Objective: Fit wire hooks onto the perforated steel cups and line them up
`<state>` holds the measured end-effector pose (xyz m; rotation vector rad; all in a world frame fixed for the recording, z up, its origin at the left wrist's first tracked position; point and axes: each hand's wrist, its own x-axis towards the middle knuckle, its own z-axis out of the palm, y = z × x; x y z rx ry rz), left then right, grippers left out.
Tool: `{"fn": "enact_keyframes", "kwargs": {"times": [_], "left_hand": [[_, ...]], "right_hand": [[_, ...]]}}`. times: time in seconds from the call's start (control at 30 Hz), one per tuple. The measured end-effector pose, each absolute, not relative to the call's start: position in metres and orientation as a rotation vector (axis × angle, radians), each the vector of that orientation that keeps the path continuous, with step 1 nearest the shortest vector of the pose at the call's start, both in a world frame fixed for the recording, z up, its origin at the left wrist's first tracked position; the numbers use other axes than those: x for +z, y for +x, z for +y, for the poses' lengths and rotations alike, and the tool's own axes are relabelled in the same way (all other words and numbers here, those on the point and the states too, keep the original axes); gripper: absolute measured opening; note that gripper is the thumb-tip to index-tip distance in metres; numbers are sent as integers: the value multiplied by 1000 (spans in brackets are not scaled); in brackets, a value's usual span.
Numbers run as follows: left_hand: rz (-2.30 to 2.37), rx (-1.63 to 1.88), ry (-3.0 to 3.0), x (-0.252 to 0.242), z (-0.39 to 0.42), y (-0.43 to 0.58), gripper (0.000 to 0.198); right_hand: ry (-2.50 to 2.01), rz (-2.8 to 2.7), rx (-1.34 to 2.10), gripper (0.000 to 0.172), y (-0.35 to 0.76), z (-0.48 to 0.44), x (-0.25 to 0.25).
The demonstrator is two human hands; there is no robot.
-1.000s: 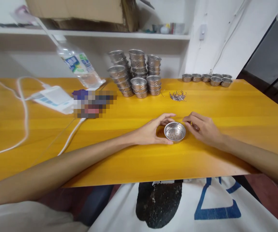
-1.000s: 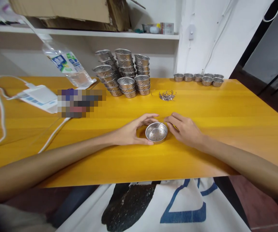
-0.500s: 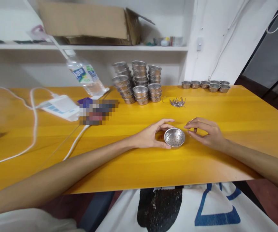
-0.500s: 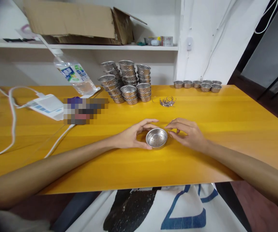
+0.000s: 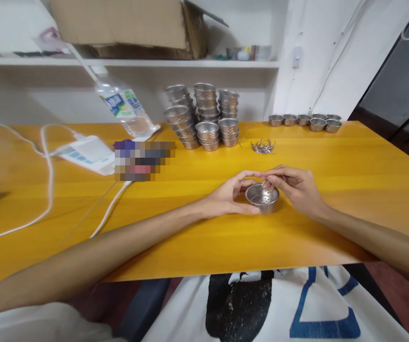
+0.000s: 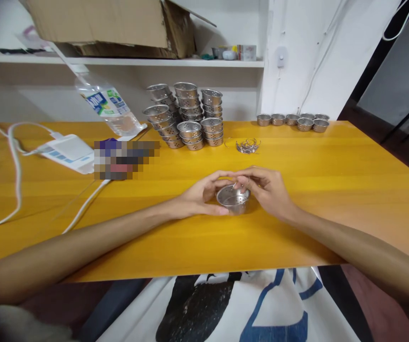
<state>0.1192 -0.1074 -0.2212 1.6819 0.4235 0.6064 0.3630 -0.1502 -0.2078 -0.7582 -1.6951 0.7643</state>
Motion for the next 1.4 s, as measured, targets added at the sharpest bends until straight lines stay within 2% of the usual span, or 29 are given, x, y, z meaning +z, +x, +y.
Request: {"fn": "enact_keyframes", "kwargs": {"times": [0.27, 0.7, 0.9, 1.13, 1.23, 1.3, 1.4], "left_hand": [[286, 555, 1506, -226, -99, 116, 82], [367, 509, 1350, -222, -100, 117, 68], [320, 527, 1445, -217, -103, 117, 50], [360, 510, 1618, -215, -105, 119, 65], [403, 514, 1579, -215, -105, 121, 65], [453, 507, 1539, -214, -103, 122, 65], [557, 526, 1503, -213, -100, 123, 66]], "right_hand": [[-827, -1794, 644, 11, 370, -149, -210], [-777, -1823, 515, 19, 373, -143, -217], [-831, -1860, 395, 18, 372, -144, -216], [-935, -1873, 353, 18, 369, -146, -219], [-993, -1872, 385, 18, 370, -141, -222], [-1032, -1840, 463, 21, 371, -136, -225], [-1048, -1744, 716, 34, 373, -129, -227]]}}
